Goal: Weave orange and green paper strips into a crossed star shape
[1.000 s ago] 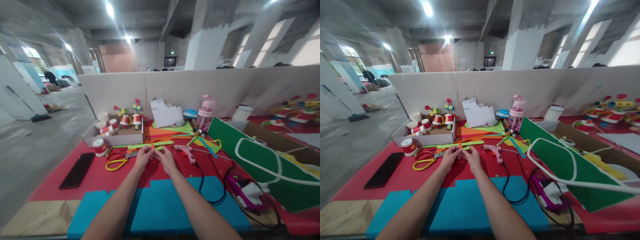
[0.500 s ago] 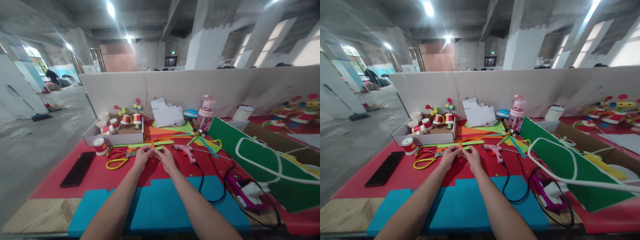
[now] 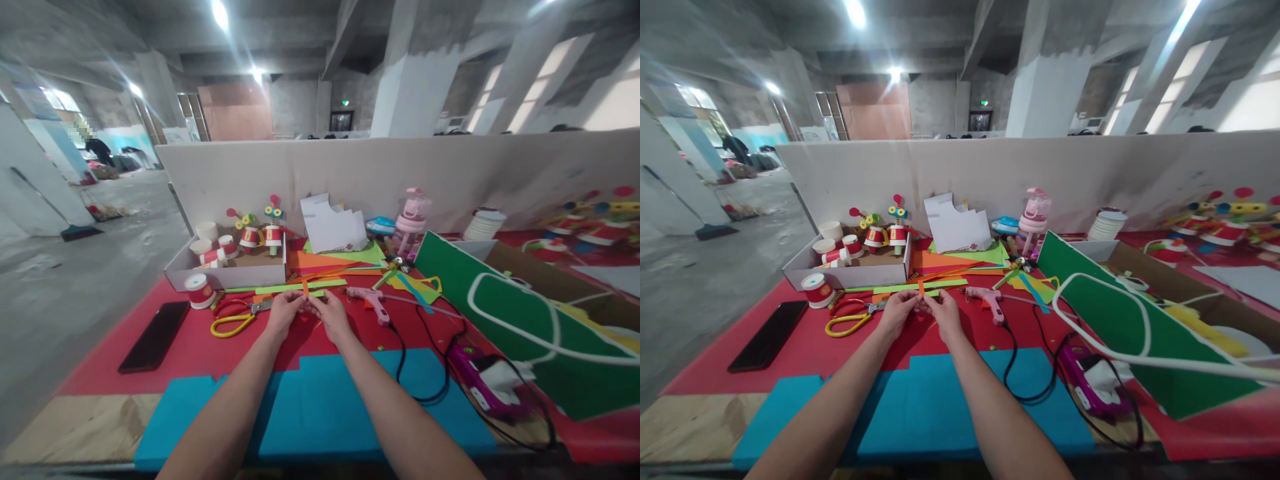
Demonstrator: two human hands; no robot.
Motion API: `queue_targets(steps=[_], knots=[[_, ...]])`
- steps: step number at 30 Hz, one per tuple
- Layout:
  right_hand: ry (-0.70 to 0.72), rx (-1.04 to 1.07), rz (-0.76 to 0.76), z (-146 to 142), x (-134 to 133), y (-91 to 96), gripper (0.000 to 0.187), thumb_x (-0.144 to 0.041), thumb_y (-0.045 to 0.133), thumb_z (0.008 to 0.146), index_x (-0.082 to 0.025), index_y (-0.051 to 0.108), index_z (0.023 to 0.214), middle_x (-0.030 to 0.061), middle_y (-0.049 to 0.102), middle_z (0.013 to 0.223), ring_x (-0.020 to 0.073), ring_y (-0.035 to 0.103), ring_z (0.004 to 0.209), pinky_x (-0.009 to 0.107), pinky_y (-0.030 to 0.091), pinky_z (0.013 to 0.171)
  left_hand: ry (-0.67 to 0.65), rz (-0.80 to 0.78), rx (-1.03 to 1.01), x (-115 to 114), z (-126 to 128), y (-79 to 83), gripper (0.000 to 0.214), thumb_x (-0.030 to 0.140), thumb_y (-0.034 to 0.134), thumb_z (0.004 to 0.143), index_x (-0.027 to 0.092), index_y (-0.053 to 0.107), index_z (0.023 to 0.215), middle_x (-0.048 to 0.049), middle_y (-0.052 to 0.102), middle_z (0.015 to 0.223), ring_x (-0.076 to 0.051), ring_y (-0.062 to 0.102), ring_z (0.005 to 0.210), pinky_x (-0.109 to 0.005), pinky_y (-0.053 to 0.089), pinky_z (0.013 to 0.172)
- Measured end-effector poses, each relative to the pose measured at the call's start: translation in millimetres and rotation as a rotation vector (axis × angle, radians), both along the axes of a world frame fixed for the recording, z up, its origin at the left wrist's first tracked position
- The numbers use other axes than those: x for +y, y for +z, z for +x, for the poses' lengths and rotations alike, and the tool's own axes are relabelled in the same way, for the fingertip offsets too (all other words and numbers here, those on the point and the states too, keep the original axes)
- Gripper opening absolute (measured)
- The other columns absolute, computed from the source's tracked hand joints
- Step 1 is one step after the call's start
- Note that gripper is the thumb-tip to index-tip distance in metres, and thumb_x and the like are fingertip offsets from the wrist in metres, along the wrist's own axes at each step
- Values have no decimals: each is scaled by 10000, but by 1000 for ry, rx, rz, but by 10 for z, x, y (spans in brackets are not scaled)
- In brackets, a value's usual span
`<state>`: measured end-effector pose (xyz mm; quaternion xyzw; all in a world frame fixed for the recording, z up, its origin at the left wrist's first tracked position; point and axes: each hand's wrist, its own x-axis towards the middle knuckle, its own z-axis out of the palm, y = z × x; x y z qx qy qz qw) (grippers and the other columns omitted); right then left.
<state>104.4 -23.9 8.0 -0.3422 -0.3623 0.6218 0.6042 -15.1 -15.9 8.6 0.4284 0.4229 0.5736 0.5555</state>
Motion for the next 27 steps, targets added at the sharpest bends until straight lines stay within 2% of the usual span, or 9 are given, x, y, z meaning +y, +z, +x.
queue_targets(steps=[14, 21, 27], knots=[[10, -50, -4, 39, 1, 27, 336, -386, 797, 577, -201, 576, 748, -6, 684, 704, 178, 671, 689, 325, 555, 700, 26, 15, 56, -16, 1, 39, 301, 351, 794, 564, 129, 668, 722, -8, 630, 599, -96, 539, 518, -216, 414, 539], [-108, -212, 65, 60, 37, -2, 334, -435, 794, 551, -191, 641, 720, -14, 659, 649, 152, 607, 609, 298, 527, 640, 46, 25, 82, -38, 12, 77, 267, 328, 793, 559, 135, 666, 692, 11, 589, 536, -85, 500, 486, -212, 389, 528], [-133, -247, 94, 66, 31, 16, 307, -432, 777, 573, -202, 648, 731, -14, 660, 665, 150, 595, 595, 289, 512, 615, 47, 35, 104, -39, 6, 69, 274, 345, 782, 573, 132, 669, 704, 7, 587, 539, -84, 488, 490, -208, 377, 521]])
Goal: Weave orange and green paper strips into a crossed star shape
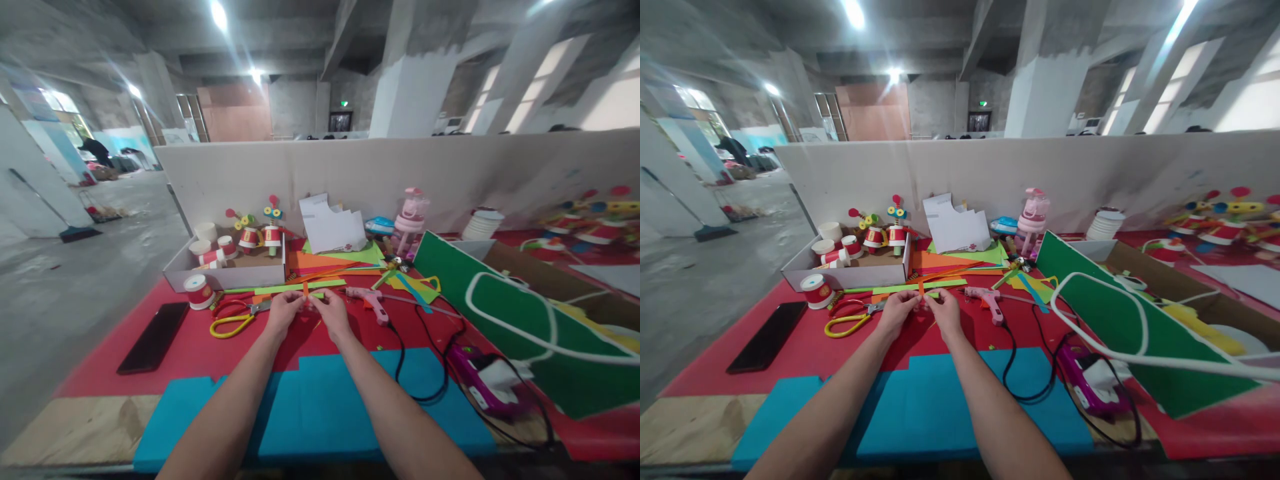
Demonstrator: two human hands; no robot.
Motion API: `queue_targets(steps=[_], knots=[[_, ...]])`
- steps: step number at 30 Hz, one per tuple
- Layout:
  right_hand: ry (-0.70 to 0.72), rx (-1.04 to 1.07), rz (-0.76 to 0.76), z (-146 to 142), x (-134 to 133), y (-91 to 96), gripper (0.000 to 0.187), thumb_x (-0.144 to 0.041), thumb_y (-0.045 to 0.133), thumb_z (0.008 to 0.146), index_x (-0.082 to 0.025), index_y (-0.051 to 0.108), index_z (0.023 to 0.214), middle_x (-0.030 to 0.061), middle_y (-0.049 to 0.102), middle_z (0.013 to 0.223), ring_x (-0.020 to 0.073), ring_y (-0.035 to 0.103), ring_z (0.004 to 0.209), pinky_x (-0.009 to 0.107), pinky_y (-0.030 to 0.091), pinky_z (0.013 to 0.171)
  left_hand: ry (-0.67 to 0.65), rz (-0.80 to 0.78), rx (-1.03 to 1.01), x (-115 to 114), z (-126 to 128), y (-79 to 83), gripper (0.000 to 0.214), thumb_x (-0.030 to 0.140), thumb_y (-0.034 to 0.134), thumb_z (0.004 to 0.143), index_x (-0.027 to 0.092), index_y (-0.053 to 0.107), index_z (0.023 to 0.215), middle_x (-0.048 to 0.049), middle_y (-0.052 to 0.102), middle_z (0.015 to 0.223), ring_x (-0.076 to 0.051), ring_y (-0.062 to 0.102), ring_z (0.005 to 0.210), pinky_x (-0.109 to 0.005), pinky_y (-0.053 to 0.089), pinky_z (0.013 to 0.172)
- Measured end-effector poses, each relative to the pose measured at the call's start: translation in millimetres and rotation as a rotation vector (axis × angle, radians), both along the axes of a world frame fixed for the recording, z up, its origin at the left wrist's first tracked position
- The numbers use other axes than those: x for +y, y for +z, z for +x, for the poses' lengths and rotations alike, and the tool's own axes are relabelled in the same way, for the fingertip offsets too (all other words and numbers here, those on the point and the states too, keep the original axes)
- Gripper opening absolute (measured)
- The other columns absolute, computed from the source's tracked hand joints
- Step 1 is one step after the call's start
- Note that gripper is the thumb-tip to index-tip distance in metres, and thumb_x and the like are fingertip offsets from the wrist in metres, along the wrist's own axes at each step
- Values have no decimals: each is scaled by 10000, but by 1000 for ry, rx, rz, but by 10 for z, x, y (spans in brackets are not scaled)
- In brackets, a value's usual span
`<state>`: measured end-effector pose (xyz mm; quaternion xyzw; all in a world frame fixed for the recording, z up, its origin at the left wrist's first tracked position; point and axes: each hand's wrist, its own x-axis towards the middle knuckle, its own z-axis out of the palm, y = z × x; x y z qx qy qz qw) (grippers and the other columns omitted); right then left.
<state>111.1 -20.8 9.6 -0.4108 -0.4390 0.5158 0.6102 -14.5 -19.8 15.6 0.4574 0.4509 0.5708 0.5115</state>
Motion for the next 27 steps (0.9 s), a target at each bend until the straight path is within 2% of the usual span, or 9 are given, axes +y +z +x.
queue_targets(steps=[5, 9, 12, 16, 21, 27], knots=[[3, -11, 22, 10, -3, 6, 317, -455, 779, 582, -205, 646, 725, -12, 653, 651, 158, 601, 600, 298, 516, 623, 8, -2, -3, 21, -10, -28, 291, 357, 785, 564, 130, 672, 705, 6, 584, 543, -84, 486, 487, -207, 372, 511], [-3, 213, -40, 29, 18, 10, 339, -528, 712, 661, -218, 637, 774, -14, 647, 672, 156, 612, 606, 314, 536, 642, -7, -25, -62, 28, -12, -32, 291, 347, 790, 562, 129, 670, 713, 9, 575, 526, -83, 483, 479, -205, 364, 504], [52, 321, -117, 34, 37, -8, 334, -489, 761, 610, -215, 621, 741, -21, 645, 654, 141, 612, 588, 306, 542, 640, -47, -41, -107, 16, -4, -15, 280, 328, 791, 568, 127, 671, 721, 7, 575, 532, -81, 484, 483, -206, 369, 508], [171, 331, -123, 16, 30, -31, 334, -376, 823, 545, -211, 614, 747, -34, 662, 688, 122, 636, 635, 292, 545, 707, -63, -38, -121, 1, 7, 12, 270, 312, 793, 562, 125, 671, 714, 6, 575, 541, -77, 480, 483, -206, 372, 504], [242, 324, -119, -1, -14, 1, 371, -385, 830, 563, -196, 623, 806, -9, 691, 748, 136, 663, 647, 317, 553, 747, -63, -43, -148, 8, 7, 9, 263, 296, 787, 551, 126, 665, 711, 0, 600, 571, -71, 484, 473, -205, 377, 494], [245, 303, -114, -7, -30, 4, 383, -370, 837, 571, -199, 602, 822, -20, 684, 697, 146, 675, 629, 316, 561, 714, -73, -49, -155, 14, 5, -23, 288, 286, 801, 540, 118, 685, 742, -2, 605, 559, -77, 492, 468, -204, 386, 482]])
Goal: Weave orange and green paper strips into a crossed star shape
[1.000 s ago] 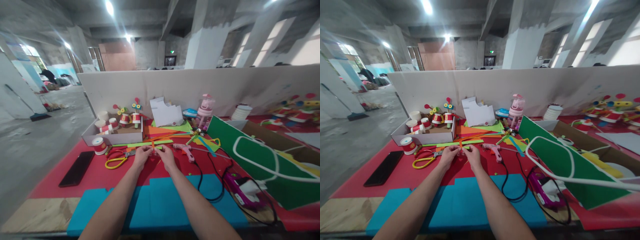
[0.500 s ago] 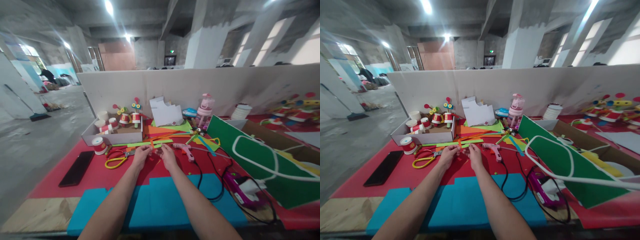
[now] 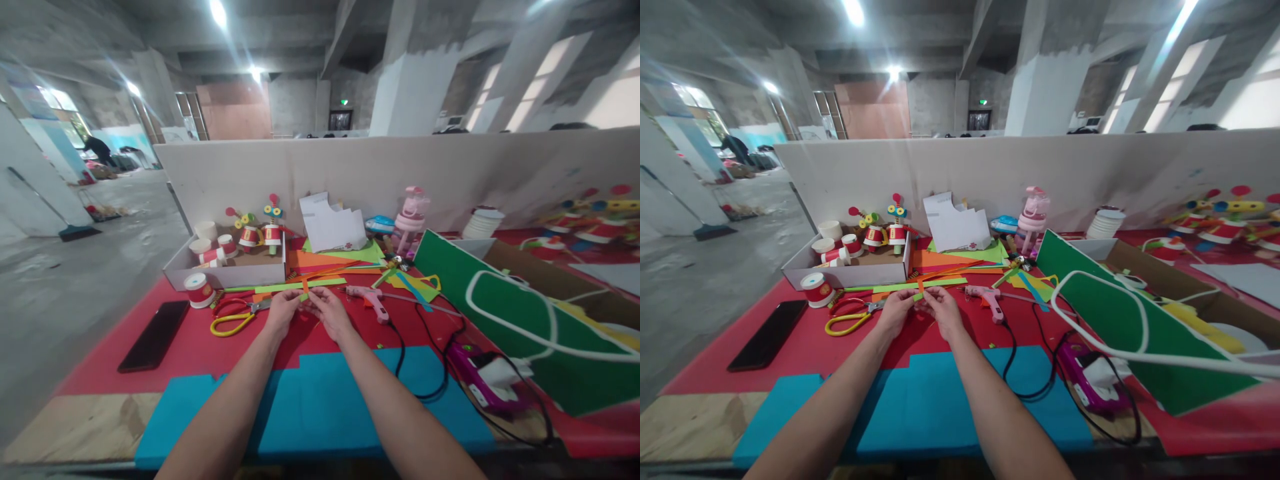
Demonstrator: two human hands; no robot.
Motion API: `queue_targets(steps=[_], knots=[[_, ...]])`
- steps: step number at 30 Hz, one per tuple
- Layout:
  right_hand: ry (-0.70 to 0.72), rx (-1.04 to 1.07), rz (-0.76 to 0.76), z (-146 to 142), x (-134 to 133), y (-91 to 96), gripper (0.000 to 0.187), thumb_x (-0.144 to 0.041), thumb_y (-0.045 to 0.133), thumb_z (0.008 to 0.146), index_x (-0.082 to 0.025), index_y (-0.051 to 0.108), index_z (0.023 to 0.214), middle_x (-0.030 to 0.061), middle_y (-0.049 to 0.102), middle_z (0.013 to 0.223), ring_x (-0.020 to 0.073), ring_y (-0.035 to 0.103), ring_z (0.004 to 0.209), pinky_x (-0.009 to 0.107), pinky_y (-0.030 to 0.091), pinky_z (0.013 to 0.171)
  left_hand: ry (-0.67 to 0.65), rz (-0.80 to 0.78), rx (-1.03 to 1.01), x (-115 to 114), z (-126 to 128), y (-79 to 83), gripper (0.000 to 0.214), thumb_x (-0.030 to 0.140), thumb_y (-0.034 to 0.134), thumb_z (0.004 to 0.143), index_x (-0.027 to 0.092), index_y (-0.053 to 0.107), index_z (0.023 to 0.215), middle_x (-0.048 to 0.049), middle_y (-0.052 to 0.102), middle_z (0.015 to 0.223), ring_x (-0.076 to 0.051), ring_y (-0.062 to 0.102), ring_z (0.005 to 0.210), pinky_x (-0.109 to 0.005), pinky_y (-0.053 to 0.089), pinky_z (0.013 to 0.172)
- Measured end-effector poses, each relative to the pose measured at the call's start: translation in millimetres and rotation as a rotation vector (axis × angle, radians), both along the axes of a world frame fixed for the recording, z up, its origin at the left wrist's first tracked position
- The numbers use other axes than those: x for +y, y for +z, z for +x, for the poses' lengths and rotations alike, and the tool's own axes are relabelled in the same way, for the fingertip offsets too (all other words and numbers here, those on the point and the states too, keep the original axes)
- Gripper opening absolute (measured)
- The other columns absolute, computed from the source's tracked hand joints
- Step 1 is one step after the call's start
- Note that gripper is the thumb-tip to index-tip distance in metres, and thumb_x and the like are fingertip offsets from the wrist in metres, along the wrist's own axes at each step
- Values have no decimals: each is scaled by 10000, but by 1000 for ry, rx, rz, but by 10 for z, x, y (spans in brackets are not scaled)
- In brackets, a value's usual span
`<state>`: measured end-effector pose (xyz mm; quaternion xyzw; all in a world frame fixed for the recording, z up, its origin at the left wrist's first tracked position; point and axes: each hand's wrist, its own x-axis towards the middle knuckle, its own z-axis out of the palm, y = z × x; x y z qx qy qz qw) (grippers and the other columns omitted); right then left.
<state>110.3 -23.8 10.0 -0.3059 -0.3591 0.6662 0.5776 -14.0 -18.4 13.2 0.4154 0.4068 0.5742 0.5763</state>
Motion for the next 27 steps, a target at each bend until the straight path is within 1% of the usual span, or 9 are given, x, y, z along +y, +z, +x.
queue_targets(steps=[3, 7, 11, 15, 17, 19, 22, 25, 27], knots=[[-12, -17, -10, -6, 6, -13, 402, -374, 841, 560, -194, 606, 832, -10, 693, 710, 152, 678, 630, 313, 560, 706, -20, 9, 9, 1, -10, -20, 313, 307, 812, 551, 111, 702, 770, -9, 609, 565, -84, 502, 484, -209, 398, 494], [-30, -42, -5, -19, 20, -31, 417, -373, 840, 545, -177, 657, 864, 7, 701, 745, 160, 677, 668, 334, 558, 751, -37, 14, 3, 16, -30, -54, 321, 306, 820, 554, 108, 717, 786, -24, 626, 581, -90, 513, 502, -212, 396, 511], [-132, -145, 31, -26, 53, -62, 387, -404, 814, 556, -172, 703, 846, 4, 684, 687, 157, 640, 633, 339, 552, 714, -62, 8, -22, 26, -35, -68, 308, 287, 822, 554, 108, 724, 785, -30, 634, 593, -83, 498, 507, -210, 382, 518], [-239, -215, 64, -16, 96, -102, 380, -432, 789, 575, -175, 715, 844, 4, 672, 660, 160, 613, 621, 329, 538, 673, -93, -20, -87, 6, -9, -31, 336, 277, 812, 559, 101, 716, 829, -36, 635, 614, -90, 512, 525, -216, 392, 534], [-284, -200, 72, -8, 111, -114, 369, -431, 780, 590, -178, 707, 850, 6, 675, 680, 161, 615, 643, 321, 533, 681, -85, -46, -145, -10, 13, 0, 365, 324, 798, 583, 102, 703, 857, -35, 627, 623, -103, 534, 546, -220, 403, 538], [-308, -172, 71, -4, 117, -116, 352, -423, 775, 600, -177, 698, 840, 9, 678, 704, 156, 616, 659, 313, 531, 689, -78, -42, -165, -26, 34, 24, 382, 409, 761, 636, 107, 686, 857, -34, 619, 642, -105, 542, 560, -222, 414, 541], [-297, -141, 58, -15, 104, -102, 344, -410, 781, 594, -170, 691, 825, 5, 670, 687, 151, 615, 651, 309, 532, 689, -86, 40, -42, -36, 54, 23, 380, 437, 748, 664, 118, 668, 856, -29, 624, 685, -93, 539, 579, -215, 424, 565], [-248, -109, 33, -41, 72, -76, 345, -397, 788, 582, -173, 688, 825, 12, 686, 718, 161, 635, 671, 319, 538, 707, -15, 105, 95, -21, 53, -16, 358, 386, 783, 626, 128, 662, 843, -4, 612, 652, -89, 525, 568, -209, 413, 567], [-210, -92, 19, -56, 51, -61, 343, -384, 793, 577, -175, 686, 827, 18, 698, 748, 162, 646, 684, 321, 541, 720, 39, 105, 115, -6, 42, -36, 332, 377, 781, 617, 130, 655, 799, 5, 598, 619, -90, 514, 549, -213, 404, 556]])
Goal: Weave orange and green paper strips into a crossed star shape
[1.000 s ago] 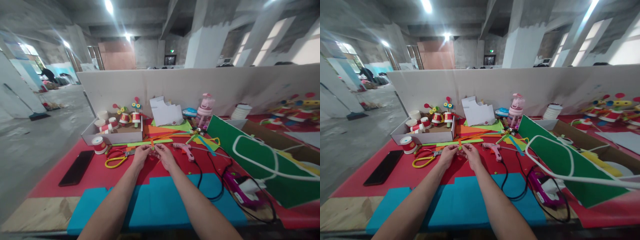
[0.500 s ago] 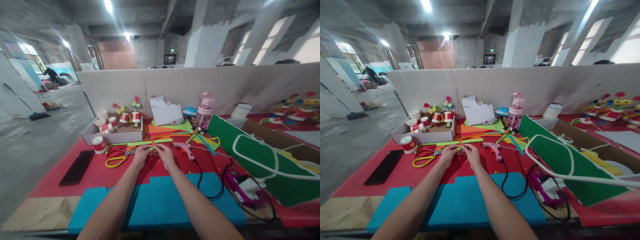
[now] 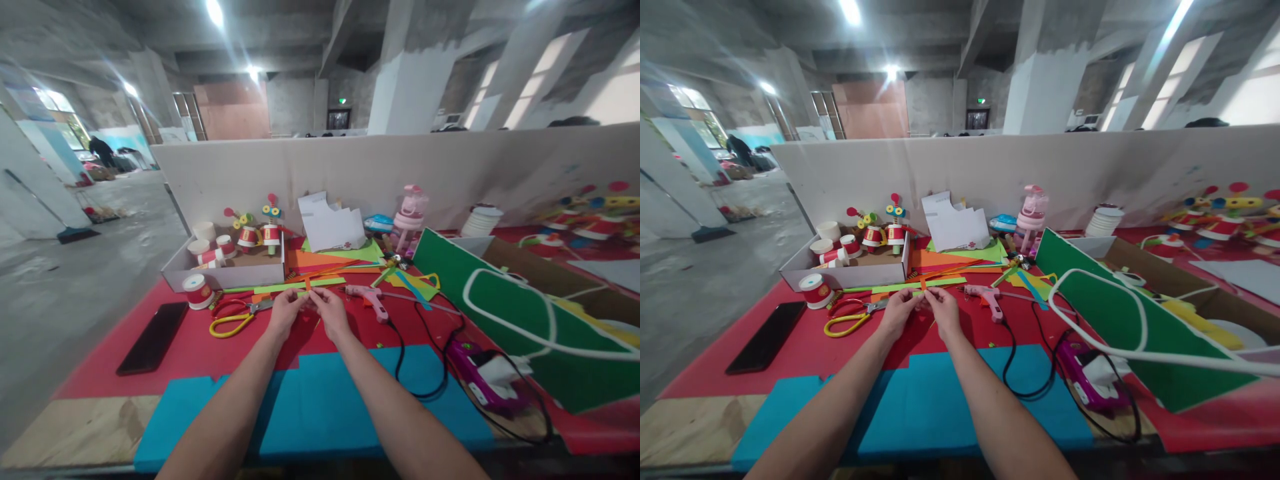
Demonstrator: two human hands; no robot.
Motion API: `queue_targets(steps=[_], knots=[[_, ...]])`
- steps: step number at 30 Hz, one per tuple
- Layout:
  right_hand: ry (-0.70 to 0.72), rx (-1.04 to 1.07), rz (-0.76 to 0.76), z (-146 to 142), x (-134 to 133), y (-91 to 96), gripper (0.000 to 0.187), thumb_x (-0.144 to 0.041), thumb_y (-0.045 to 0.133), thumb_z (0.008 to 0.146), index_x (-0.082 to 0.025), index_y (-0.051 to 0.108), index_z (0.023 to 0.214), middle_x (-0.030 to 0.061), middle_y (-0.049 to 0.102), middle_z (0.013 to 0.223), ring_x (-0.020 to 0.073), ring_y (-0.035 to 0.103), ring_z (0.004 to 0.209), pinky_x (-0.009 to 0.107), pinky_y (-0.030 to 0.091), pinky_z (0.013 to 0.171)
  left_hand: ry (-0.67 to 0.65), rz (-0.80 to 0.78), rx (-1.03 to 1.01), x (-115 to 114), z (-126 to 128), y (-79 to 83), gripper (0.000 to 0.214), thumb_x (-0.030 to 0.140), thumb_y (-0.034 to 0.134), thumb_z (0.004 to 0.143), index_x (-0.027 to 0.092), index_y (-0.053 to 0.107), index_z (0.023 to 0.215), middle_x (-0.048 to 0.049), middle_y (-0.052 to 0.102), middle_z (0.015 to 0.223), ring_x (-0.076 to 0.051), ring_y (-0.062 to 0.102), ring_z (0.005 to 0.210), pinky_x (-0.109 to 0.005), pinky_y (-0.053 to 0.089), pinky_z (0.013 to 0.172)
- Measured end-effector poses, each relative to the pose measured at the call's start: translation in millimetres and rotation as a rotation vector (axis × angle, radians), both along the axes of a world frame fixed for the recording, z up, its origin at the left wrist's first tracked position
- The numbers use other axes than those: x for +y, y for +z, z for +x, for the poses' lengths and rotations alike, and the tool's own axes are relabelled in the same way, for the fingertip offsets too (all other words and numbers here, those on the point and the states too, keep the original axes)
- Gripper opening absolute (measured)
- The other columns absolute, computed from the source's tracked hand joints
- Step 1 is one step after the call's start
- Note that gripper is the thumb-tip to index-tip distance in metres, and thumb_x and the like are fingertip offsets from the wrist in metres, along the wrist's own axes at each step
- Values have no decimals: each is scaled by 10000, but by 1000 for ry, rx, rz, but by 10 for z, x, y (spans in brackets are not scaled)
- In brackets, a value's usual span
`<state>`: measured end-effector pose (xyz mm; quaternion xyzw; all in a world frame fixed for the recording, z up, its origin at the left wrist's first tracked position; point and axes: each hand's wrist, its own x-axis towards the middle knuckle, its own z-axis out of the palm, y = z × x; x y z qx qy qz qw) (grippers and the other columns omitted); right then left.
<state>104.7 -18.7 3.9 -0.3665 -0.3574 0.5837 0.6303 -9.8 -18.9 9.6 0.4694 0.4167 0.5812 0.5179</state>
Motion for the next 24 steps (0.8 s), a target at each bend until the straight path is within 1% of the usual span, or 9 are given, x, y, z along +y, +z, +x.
queue_targets(steps=[5, 9, 14, 16, 21, 24], knots=[[87, 11, -17, 11, -11, 17, 347, -367, 803, 572, -167, 680, 828, 24, 704, 758, 153, 656, 692, 317, 548, 740, 21, -9, 12, 4, -39, 36, 278, 362, 771, 602, 134, 642, 697, 1, 599, 591, -99, 517, 539, -223, 398, 554], [159, -10, -33, 35, -11, 26, 362, -375, 811, 559, -154, 677, 811, 32, 697, 741, 159, 662, 670, 337, 555, 736, 18, -21, 33, -6, -52, 65, 265, 357, 766, 593, 139, 635, 666, -5, 608, 587, -112, 535, 544, -233, 409, 562], [102, -43, -15, 34, -28, 27, 326, -376, 813, 552, -162, 677, 756, 5, 664, 665, 142, 633, 649, 323, 554, 724, 45, -17, 50, -6, -51, 64, 246, 344, 762, 594, 144, 632, 658, 0, 607, 585, -105, 526, 533, -224, 396, 546], [102, -47, -21, 34, -26, 20, 327, -376, 816, 547, -163, 679, 754, 1, 658, 658, 139, 628, 650, 315, 552, 719, 46, -20, 48, -10, -53, 71, 242, 343, 760, 597, 146, 630, 649, 6, 596, 569, -103, 521, 525, -222, 391, 539], [172, -21, -44, 54, -2, 3, 353, -362, 827, 535, -165, 683, 790, 15, 696, 768, 129, 645, 684, 291, 539, 743, 40, -20, 54, -20, -58, 89, 236, 339, 760, 600, 148, 623, 632, 19, 568, 540, -94, 495, 504, -218, 374, 524], [144, -44, -43, 58, 4, 3, 351, -361, 820, 543, -161, 685, 798, 16, 701, 769, 123, 644, 668, 282, 538, 733, 40, -18, 55, -12, -59, 77, 226, 330, 758, 602, 148, 629, 636, 20, 565, 540, -93, 487, 500, -219, 368, 523]])
